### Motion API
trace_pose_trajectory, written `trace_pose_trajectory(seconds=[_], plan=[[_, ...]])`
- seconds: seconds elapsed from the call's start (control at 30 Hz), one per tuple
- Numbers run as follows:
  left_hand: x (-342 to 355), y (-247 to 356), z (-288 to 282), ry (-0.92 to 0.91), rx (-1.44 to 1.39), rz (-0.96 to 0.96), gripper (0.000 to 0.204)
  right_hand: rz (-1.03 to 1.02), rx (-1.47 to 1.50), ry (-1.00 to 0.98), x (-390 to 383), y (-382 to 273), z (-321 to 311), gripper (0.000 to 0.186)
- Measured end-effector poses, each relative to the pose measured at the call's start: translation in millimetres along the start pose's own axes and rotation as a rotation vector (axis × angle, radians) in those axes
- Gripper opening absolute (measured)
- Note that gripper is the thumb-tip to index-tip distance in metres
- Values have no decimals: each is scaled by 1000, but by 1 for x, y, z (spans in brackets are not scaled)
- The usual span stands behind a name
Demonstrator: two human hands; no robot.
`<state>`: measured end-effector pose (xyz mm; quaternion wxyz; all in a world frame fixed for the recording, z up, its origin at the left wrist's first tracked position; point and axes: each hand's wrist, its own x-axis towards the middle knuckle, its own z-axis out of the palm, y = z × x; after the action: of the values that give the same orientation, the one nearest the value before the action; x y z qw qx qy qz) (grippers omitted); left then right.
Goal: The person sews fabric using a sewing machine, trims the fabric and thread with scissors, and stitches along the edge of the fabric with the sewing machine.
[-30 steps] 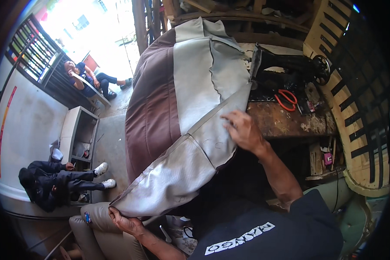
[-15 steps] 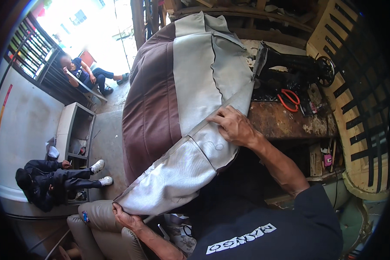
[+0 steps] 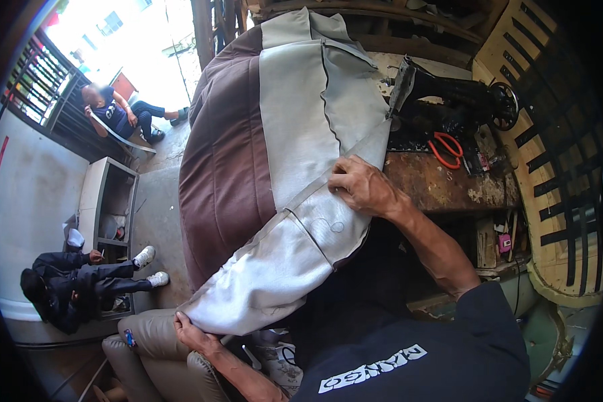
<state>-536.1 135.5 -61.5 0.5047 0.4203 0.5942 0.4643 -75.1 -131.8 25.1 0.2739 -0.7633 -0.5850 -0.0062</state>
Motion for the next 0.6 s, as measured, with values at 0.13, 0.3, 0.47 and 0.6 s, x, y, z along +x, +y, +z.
trace_pose_trajectory(seconds=[0.13,0.3,0.47,0.6], plan=[[-41,54,41,357,973,985,32,206,34,236,-7,-7,-26,24],[-155,109,191,-611,449,1018,22,609,-678,484,-61,91,-54,38],[-175,72,262,-938,620,1159,35,601,-589,214,-71,133,-65,37],[-162,45,273,-924,806,1177,47,525,-694,50,-62,108,-79,18]])
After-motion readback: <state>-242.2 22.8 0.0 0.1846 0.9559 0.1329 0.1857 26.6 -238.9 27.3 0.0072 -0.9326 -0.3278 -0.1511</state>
